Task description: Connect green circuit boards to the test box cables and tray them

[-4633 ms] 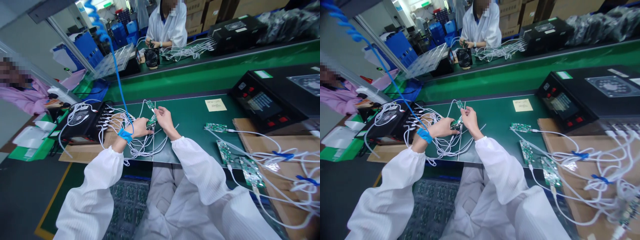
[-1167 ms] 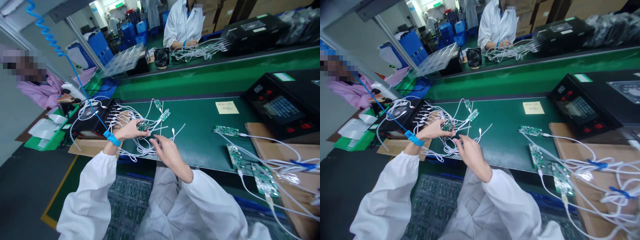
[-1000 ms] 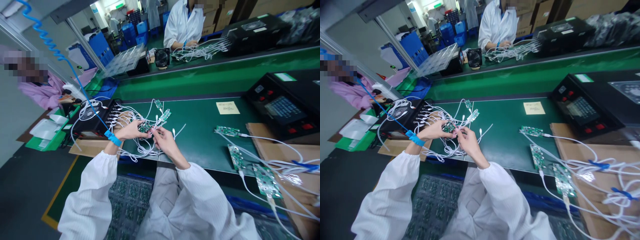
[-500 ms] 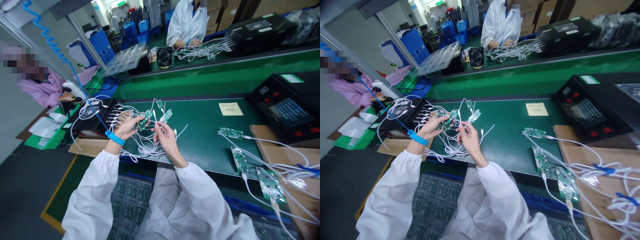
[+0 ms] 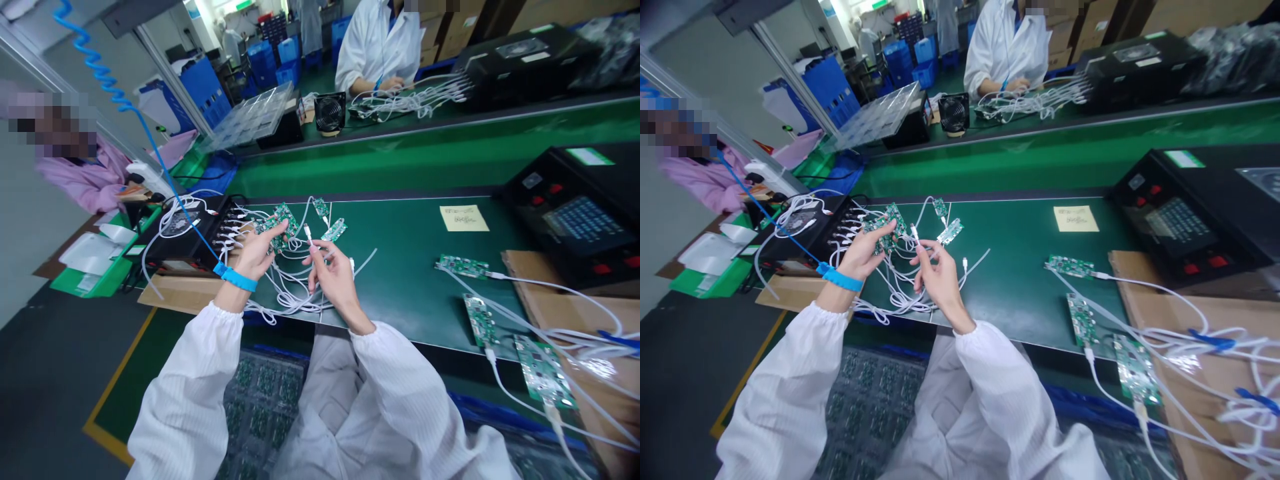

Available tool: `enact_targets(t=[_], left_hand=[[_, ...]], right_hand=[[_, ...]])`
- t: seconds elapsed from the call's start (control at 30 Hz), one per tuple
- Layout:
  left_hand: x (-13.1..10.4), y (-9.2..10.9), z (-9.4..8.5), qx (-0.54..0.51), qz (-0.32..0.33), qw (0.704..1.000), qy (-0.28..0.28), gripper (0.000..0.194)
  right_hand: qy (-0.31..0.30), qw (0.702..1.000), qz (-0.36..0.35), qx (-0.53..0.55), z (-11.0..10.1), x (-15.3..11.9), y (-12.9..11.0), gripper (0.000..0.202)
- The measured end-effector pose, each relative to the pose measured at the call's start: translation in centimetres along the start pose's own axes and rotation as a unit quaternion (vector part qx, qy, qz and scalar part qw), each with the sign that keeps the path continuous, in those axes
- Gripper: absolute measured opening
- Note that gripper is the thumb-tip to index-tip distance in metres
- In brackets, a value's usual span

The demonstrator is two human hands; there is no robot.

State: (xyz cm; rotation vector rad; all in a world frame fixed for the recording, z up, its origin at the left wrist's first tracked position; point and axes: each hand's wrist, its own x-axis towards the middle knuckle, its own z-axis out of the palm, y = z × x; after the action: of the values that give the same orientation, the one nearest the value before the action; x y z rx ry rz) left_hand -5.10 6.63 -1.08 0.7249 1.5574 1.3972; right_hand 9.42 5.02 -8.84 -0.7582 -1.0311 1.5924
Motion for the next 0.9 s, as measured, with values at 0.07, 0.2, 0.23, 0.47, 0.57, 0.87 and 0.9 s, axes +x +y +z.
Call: enact_targets(t=[0.07, 0.2, 0.23, 0.47, 0.57, 0.87, 0.9], left_hand=[[-0.32, 0.21, 0.23, -0.015, 0.014, 1.0, 0.004, 0.031], [-0.47, 0.39, 0.41, -0.036, 0.051, 0.998, 0.027, 0.037], [-0.41, 0.35, 0.43, -0.042, 0.061, 0.997, 0.029, 0.04], [0.11, -0.48, 0.55, -0.062, 0.125, 0.99, -0.003, 0.05], [-0.03, -0.5, 0.69, -0.061, 0.131, 0.99, -0.007, 0.052], [-0.29, -0.5, 0.46, -0.019, 0.159, 0.987, -0.015, 0.058], [-0.35, -0.48, 0.36, 0.001, 0.17, 0.985, -0.015, 0.059]], right_hand=[[0.003, 1.0, 0.001, -0.01, 0.06, 0.05, -0.15, 0.046], [0.002, 0.999, -0.008, -0.034, 0.04, 0.06, -0.18, 0.047], [0.002, 0.999, -0.014, -0.043, 0.03, 0.02, -0.19, 0.046], [0.005, 0.992, -0.038, -0.12, 0.19, -0.17, -0.53, 0.04], [-0.001, 0.989, -0.046, -0.141, 0.25, -0.13, -0.6, 0.04], [0.003, 0.983, -0.064, -0.17, 0.15, -0.21, -0.62, 0.04], [0.006, 0.982, -0.071, -0.177, 0.12, -0.2, -0.61, 0.039]])
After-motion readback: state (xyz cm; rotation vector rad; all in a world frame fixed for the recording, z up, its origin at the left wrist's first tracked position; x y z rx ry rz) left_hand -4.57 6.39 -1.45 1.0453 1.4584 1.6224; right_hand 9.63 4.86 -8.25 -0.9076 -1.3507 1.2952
